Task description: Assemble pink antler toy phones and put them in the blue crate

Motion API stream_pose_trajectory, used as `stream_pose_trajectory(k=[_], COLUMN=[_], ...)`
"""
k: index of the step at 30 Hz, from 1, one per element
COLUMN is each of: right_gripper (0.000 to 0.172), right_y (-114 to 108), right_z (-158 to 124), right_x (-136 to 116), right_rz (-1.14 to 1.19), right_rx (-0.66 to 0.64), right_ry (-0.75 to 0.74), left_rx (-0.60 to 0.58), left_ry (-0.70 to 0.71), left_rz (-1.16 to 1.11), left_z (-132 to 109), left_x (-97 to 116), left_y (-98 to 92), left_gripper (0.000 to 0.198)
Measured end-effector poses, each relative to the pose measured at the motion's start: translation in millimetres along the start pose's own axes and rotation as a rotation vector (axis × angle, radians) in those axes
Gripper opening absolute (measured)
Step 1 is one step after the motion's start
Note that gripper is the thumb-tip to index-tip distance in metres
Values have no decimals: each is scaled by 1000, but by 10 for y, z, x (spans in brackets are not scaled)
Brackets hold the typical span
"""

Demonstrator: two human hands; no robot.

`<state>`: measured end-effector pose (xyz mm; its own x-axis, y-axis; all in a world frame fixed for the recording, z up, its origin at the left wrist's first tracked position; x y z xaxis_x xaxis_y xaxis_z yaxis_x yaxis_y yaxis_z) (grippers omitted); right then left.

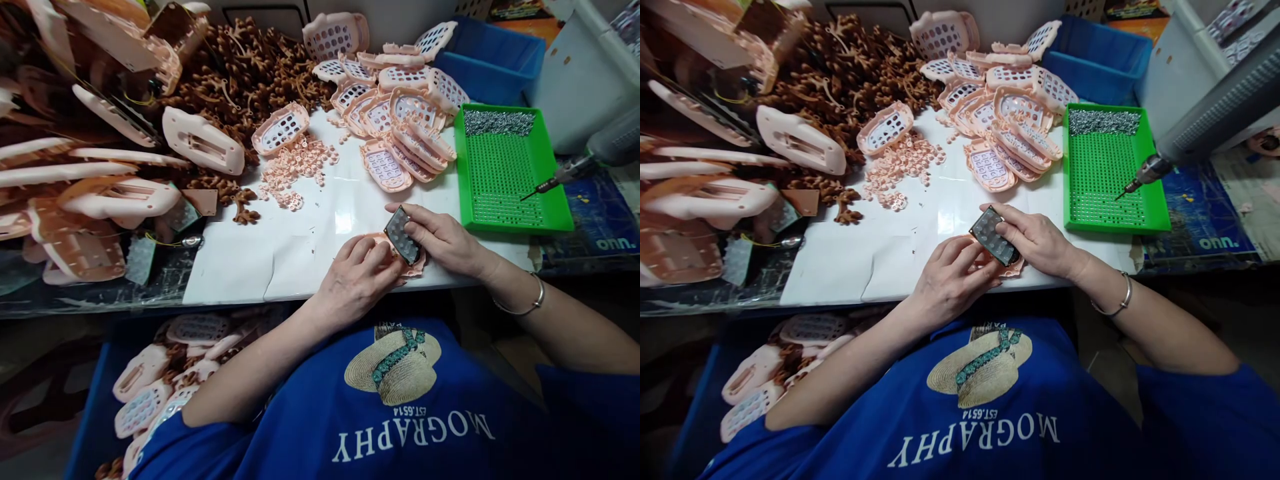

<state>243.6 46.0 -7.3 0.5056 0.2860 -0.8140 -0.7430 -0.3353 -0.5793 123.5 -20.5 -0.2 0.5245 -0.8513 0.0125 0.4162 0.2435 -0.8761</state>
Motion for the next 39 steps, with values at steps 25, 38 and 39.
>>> stream_pose_trajectory(k=[25,38,39], right_gripper=[46,46,45], right_y=[102,169,165], right_z=[66,75,78], right_x=[-352,-483,-478], right_rz=[-525,-680,-676], right_rx=[-99,-165,-163], right_ry=[-338,-506,-508], left_rx=[18,-8,-25], left_ry=[-64,-86,-99], left_rz=[-154,-211,-236], left_z=[-41,-51,-51], left_x=[-100,-159,-175], left_y=[24,56,70], left_gripper=[24,26,28])
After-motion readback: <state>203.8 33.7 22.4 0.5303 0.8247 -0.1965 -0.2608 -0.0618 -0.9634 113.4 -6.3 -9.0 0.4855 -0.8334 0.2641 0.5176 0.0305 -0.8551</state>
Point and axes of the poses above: each hand's wrist, its own z-axis towards the middle knuckle, its own y-axis out of the palm, x = y × z, the point moved 8 cm from there along z, towards the middle knuckle, and after that the axes turned 2 degrees about y, right-handed, at the moved point
